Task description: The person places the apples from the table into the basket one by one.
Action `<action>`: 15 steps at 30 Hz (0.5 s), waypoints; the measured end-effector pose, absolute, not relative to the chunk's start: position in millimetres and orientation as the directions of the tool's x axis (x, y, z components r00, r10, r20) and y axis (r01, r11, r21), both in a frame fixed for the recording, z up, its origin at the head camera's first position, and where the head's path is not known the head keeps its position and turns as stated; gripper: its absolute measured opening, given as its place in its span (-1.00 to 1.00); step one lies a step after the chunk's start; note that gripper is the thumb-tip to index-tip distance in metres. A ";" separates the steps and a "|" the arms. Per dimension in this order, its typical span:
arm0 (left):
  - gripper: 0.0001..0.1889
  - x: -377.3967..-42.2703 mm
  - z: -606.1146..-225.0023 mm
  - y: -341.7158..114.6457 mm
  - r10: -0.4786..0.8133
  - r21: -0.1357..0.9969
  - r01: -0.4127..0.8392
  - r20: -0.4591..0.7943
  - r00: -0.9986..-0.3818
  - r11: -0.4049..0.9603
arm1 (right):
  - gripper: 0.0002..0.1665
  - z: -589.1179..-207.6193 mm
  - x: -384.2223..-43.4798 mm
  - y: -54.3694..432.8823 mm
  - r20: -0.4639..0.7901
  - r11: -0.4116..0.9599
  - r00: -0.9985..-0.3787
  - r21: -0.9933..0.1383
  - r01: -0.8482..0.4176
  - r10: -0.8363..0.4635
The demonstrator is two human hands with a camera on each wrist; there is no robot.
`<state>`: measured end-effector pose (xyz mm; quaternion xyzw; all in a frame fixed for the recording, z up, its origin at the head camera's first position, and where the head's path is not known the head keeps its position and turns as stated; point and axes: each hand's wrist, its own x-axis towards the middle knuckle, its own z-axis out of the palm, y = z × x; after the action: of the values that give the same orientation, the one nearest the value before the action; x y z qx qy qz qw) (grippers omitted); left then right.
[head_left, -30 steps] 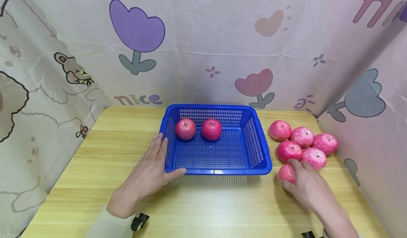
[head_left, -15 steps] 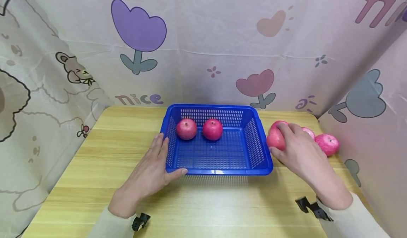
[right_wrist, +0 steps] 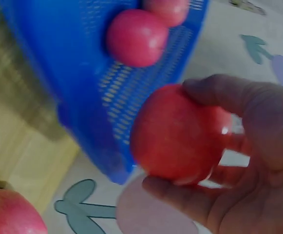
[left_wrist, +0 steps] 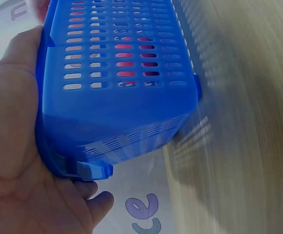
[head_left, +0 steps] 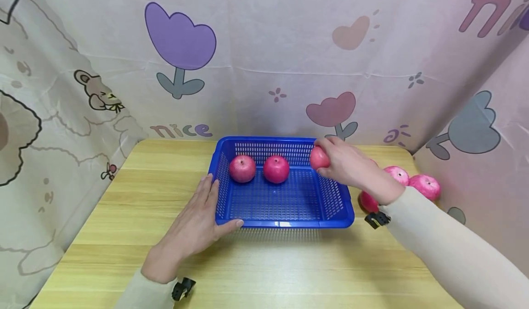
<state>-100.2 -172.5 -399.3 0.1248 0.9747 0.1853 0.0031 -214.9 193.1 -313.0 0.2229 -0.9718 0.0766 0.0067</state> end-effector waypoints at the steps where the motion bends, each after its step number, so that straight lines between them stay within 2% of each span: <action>1: 0.37 -100.3 -399.4 -172.6 0.242 0.363 0.239 0.036 -0.970 0.901 | -0.20 -316.1 -219.4 191.2 0.038 0.880 -0.892 -0.150 -0.450 -0.450; 10: 0.38 -100.2 -400.6 -172.5 0.240 0.371 0.234 0.031 -0.970 0.898 | -0.21 -336.8 -246.9 180.5 -0.014 0.789 -0.797 -0.155 -0.595 -0.604; 15: 0.38 -99.5 -399.7 -172.4 0.236 0.372 0.231 0.034 -0.971 0.899 | -0.20 -336.5 -257.7 174.0 -0.083 0.786 -0.783 -0.136 -0.604 -0.616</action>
<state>-99.5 -172.4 -399.7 0.1199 0.9744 0.1900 0.0061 -257.7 174.0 -336.5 0.3234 -0.9429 0.0508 -0.0616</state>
